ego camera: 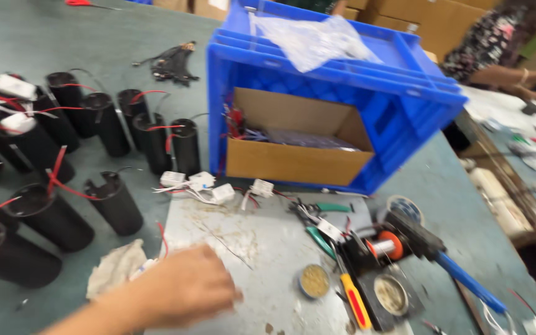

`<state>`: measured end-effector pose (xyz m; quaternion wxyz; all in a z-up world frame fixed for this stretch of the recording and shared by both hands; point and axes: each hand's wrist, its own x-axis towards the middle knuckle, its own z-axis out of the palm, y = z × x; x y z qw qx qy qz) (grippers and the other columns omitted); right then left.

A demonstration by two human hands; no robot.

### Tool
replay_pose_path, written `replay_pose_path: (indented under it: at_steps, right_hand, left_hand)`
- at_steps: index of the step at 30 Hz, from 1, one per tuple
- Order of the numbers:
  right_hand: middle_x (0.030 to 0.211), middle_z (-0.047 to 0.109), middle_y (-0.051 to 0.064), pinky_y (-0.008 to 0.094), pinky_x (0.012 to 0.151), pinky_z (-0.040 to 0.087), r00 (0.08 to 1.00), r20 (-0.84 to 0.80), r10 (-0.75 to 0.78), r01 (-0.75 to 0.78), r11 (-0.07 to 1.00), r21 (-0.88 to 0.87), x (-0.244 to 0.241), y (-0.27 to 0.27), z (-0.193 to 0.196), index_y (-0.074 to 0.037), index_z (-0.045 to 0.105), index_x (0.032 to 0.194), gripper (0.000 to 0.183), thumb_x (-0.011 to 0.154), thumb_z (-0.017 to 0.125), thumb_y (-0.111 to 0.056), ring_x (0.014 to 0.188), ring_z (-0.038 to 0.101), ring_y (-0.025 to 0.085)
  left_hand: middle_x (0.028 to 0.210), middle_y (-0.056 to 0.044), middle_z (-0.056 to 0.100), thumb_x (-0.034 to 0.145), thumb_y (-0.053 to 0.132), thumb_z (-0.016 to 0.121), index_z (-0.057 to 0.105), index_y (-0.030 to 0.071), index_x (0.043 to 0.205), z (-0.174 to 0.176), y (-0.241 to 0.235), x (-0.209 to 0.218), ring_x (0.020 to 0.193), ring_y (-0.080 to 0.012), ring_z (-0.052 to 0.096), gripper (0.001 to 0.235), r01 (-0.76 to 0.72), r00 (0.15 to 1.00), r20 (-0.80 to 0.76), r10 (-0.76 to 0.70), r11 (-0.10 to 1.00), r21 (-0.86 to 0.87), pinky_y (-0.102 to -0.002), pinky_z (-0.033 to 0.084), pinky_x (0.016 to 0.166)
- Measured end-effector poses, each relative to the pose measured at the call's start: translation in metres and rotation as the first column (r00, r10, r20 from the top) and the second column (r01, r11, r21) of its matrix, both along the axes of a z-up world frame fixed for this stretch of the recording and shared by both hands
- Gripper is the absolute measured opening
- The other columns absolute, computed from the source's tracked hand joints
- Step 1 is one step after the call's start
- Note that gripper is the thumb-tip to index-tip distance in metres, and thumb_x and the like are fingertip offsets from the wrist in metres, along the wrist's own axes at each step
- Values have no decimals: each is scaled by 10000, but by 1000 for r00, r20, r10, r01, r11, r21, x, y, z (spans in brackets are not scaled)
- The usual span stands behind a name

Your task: The person solders wires to a small white electrical component and a black cylindrical object on a workbench. They use a soldering iron and solder wire to join the connections, then place the finished assembly aside and repeat the process with another component.

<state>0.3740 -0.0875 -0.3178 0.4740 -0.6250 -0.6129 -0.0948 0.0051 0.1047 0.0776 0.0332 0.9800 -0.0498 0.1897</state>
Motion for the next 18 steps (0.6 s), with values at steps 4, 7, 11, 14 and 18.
replay_pose_path:
  at_steps: [4, 7, 11, 14, 18]
  right_hand:
    - [641, 768, 0, 318, 660, 600, 998, 18, -55, 55, 998, 28, -9, -17, -11, -165, 768, 740, 122, 646, 838, -199, 654, 776, 154]
    - [627, 767, -5, 321, 658, 601, 998, 57, -31, 30, 999, 24, 4, -33, -7, -172, 773, 717, 114, 632, 845, -199, 649, 777, 154]
    - [608, 766, -11, 324, 655, 602, 997, 70, 39, -37, 999, -34, 11, -28, 3, -181, 780, 685, 106, 613, 855, -198, 643, 779, 154]
    - [601, 776, 11, 335, 656, 626, 994, 37, 103, -96, 982, -163, 19, -24, 12, -161, 796, 655, 90, 603, 864, -185, 637, 794, 172]
    - [612, 776, 19, 338, 669, 627, 989, 27, 148, -139, 967, -213, 23, -8, 15, -154, 797, 669, 90, 615, 859, -191, 644, 795, 180]
  left_hand:
    - [852, -28, 685, 922, 254, 756, 727, 111, 970, -58, -19, 32, 830, -226, 653, 154, -17, 999, 37, 27, 971, -239, -386, 492, 773]
    - [842, -40, 723, 919, 244, 766, 747, 113, 914, -93, -10, 37, 806, -258, 674, 132, -2, 998, 57, 26, 920, -392, -391, 506, 733]
    - [913, -40, 779, 892, 221, 737, 766, 84, 928, -116, 25, 33, 839, -184, 745, 144, -223, 883, 172, 437, 713, -665, -320, 579, 762]
    - [935, -54, 778, 954, 238, 696, 761, 54, 1009, -113, 62, 23, 855, -133, 723, 203, -123, 666, 63, 744, 192, -974, -307, 583, 781]
    - [1066, -26, 745, 919, 199, 682, 697, 58, 1103, -100, 74, 5, 892, -139, 712, 233, -46, 652, 96, 752, 167, -985, -321, 571, 784]
